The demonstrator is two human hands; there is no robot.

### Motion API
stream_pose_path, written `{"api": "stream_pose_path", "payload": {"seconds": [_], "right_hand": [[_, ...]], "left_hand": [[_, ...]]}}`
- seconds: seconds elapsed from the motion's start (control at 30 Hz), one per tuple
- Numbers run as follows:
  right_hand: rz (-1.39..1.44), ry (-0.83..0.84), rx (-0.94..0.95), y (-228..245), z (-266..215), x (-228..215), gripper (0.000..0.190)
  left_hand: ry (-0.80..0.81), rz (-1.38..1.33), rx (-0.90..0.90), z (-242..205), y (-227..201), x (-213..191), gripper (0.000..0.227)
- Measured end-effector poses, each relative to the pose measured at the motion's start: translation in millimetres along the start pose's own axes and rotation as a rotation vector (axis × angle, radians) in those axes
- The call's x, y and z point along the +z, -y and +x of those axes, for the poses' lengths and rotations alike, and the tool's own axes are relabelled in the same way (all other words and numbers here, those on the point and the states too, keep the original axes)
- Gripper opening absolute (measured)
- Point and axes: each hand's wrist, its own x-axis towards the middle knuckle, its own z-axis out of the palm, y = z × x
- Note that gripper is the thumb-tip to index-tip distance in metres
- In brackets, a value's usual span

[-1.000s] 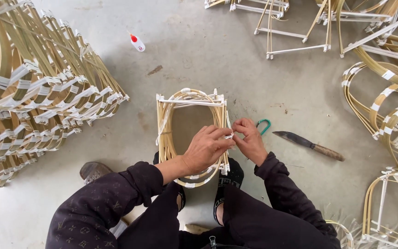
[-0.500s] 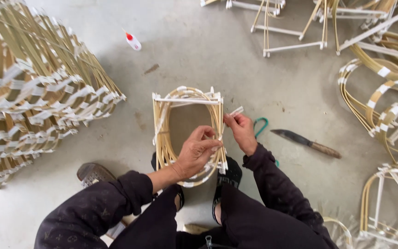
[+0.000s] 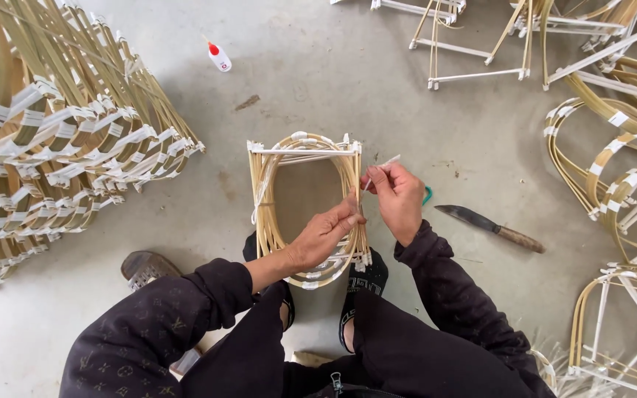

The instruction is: Assembling and reinforcing curved bamboo or rattan frame components using adhesive and plastic ties.

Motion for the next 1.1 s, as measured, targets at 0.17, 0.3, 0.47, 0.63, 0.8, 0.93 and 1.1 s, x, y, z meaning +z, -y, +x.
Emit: {"api": "stream_pose_path", "payload": {"seconds": [0.17, 0.3, 0.47, 0.63, 0.8, 0.93, 1.1], "right_hand": [[0.115, 0.023, 0.026, -19.9, 12.6, -1.0, 0.025], [0.279, 0.093, 0.090, -27.5, 2.7, -13.3, 0.025], [0.705, 0.093, 0.212, -18.7, -20.9, -24.7, 0.034], [1.135, 0.072, 0.486, -42.6, -2.5, -21.6, 0.037], [1.023, 0.075, 0.561, -74.8, 27.3, -18.2, 0.042], [0.979, 0.075, 0.667, -129.2, 48.7, -8.6, 0.040], [1.079, 0.159, 0.616, -126.0, 58.4, -18.0, 0.040]], "left_hand": [[0.011, 0.236, 0.162, 3.0, 20.5, 0.4, 0.026], [0.028, 0.107, 0.185, -0.2, 10.3, -11.9, 0.024], [-0.124, -0.030, 0.186, -4.6, -10.5, -6.2, 0.023], [0.001, -0.432, 0.040, 12.0, -28.8, -6.2, 0.030], [0.086, -0.444, -0.088, 24.0, -0.5, -21.4, 0.035], [0.152, -0.385, -0.093, 21.9, 9.9, -30.1, 0.034], [0.144, -0.299, -0.085, 27.4, -3.4, -27.8, 0.033]]}}
